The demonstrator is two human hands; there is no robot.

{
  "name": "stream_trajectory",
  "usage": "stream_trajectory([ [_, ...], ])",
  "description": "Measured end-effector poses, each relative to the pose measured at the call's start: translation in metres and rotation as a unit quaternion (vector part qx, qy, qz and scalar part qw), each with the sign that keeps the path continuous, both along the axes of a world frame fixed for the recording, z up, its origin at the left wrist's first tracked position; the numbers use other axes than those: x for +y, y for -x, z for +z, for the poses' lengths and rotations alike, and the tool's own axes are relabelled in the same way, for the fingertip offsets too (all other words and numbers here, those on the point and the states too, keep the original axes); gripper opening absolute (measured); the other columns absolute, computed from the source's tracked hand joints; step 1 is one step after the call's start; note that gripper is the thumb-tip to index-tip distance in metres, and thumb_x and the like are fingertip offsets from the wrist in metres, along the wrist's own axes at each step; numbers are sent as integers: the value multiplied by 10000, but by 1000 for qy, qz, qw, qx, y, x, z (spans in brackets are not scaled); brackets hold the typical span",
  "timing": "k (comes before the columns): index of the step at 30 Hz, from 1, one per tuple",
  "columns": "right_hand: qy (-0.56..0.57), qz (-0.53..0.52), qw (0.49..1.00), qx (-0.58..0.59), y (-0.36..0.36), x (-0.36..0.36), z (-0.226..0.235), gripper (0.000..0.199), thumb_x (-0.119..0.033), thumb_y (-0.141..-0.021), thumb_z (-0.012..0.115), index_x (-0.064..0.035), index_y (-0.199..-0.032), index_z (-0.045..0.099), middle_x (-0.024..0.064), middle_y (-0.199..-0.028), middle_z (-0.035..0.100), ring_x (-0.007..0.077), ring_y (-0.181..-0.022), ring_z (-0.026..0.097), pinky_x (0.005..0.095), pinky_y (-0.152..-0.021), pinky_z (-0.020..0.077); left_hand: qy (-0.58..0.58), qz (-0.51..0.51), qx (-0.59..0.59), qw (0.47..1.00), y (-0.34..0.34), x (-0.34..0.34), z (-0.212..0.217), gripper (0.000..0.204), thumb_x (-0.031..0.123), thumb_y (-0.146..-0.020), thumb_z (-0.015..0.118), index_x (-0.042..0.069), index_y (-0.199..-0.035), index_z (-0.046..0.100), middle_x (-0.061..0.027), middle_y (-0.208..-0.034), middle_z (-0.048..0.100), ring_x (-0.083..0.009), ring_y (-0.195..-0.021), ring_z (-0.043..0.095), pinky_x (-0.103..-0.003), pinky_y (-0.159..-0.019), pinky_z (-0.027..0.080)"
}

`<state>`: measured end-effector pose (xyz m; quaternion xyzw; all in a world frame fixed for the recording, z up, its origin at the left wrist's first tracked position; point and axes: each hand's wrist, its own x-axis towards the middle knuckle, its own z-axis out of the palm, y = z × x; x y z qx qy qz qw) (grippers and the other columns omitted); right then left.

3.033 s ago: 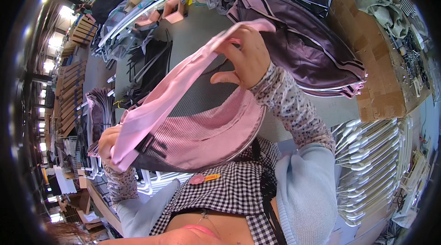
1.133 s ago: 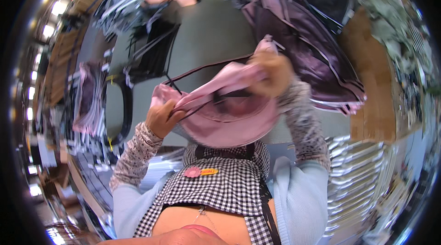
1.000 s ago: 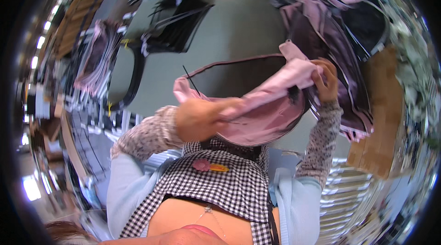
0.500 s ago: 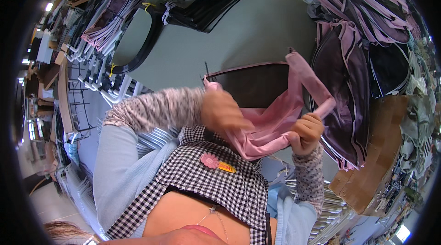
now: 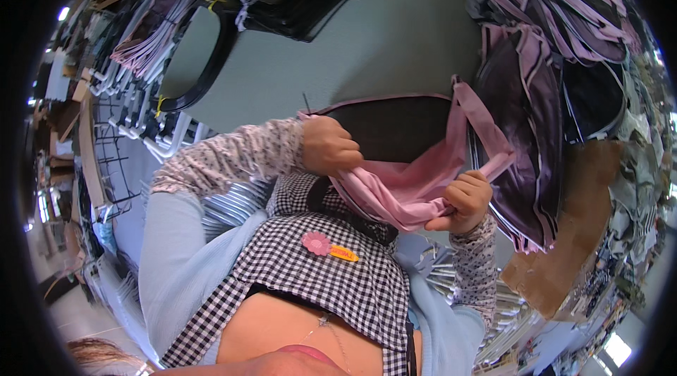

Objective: The person inserts black plastic hangers into pink fabric bags, then folds and places each bag into a larger purple bag. The process is repeated for multiple units.

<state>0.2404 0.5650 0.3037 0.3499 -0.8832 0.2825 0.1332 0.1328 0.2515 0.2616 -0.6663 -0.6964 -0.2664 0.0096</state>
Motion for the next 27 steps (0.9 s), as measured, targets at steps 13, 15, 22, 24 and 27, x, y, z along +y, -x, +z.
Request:
stream_trajectory([
  [13,-193,-72,975,-88,-2,-39,-162,519,-346,-611,834,-201,-1073,646,65,-1064,591,267,-1111,565,526,-1038,358,289,70,-119,947,12,-53,-150,760,447,-745,735,145,-1397,488,-165,-1378,502,-351,-1208,553,-470,-997,466],
  [15,-207,-56,965,-152,16,-40,-168,409,-334,-605,816,-175,-936,636,31,-916,606,238,-953,611,464,-904,409,365,63,-138,918,8,-53,-110,780,400,-748,745,146,-1423,449,-147,-1326,542,-345,-1155,592,-458,-958,492],
  [22,-174,-25,971,160,85,-51,-67,126,-276,-759,620,-184,-782,538,-19,-797,559,172,-856,564,371,-900,416,245,123,-100,957,38,-64,-165,672,102,-716,672,120,-1364,491,-125,-1001,652,-303,-855,660,-408,-720,542],
  [24,-172,-76,925,331,89,-37,-7,88,-254,-778,602,-195,-837,573,-26,-914,605,151,-951,552,401,-1008,384,97,128,-47,986,56,-32,-108,578,87,-752,634,128,-1321,541,-78,-916,643,-280,-807,650,-394,-680,528],
  [27,-93,-241,863,433,83,-6,56,182,-214,-787,643,-217,-969,647,0,-1068,628,213,-1129,537,457,-1056,356,-42,145,126,980,124,58,-8,432,132,-700,715,93,-1123,635,-2,-792,649,-206,-674,634,-337,-603,520],
])
